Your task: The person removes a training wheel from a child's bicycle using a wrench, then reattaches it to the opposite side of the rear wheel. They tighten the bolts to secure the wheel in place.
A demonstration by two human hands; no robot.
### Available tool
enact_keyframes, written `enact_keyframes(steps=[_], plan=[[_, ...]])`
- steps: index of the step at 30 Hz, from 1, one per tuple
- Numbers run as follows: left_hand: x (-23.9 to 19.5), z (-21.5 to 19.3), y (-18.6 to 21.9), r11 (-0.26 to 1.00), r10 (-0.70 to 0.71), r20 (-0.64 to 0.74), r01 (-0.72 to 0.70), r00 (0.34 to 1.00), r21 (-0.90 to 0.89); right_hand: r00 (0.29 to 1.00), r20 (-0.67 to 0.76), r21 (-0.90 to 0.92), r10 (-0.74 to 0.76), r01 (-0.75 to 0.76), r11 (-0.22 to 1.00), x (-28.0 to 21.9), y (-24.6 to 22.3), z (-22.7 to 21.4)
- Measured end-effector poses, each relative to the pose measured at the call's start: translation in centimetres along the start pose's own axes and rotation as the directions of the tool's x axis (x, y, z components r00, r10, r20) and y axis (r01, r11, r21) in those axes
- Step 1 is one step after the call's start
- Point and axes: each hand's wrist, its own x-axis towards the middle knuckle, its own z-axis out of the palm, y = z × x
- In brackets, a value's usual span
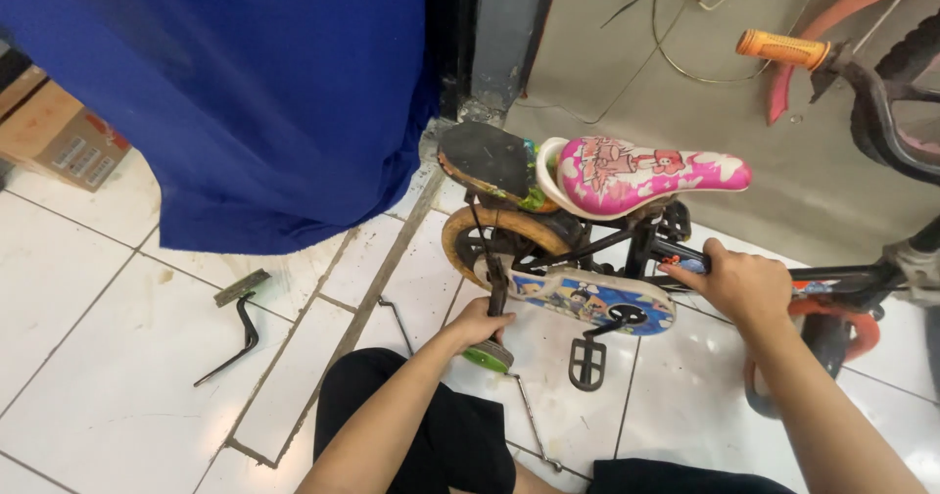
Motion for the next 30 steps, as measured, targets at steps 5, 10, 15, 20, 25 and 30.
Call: enact_keyframes(steps=[5,10,15,20,25,30], plan=[[-5.4,0.2,2.4,0.988,-0.08,0.07,0.088,0.994,-0.128,0.98,0.194,0.01,0.043,-0.046,0.999,-1.4,0.9,-2.0],[-6.3,1.3,2.2,0.965,-0.075,0.1,0.098,0.992,-0.245,0.928,0.36,0.052,0.097,-0.124,0.991,-2.3,2.2,-5.2],[-12.2,0.5,7.5,0.915,-0.273,0.242,0.329,0.931,-0.234,0.956,0.284,0.103,0.078,-0.111,0.988,-4.2,4.1,-3.4],[-13.2,0.4,7.0,0.784,-0.293,0.262,0.388,0.92,-0.485,0.901,0.429,0.181,0.069,-0.161,0.97,-5.3,3.3,-3.8],[-12.2,0.9,4.3,0.689,-0.363,0.417,0.542,0.833,-0.482,0.868,0.496,0.222,0.032,-0.163,0.961,-6.7,2.4,-2.8],[-11.0,1.8,1.7,0.558,-0.367,0.438,0.571,0.821,-0.602,0.847,0.531,0.231,0.025,-0.173,0.958,-6.6,1.8,-0.9]])
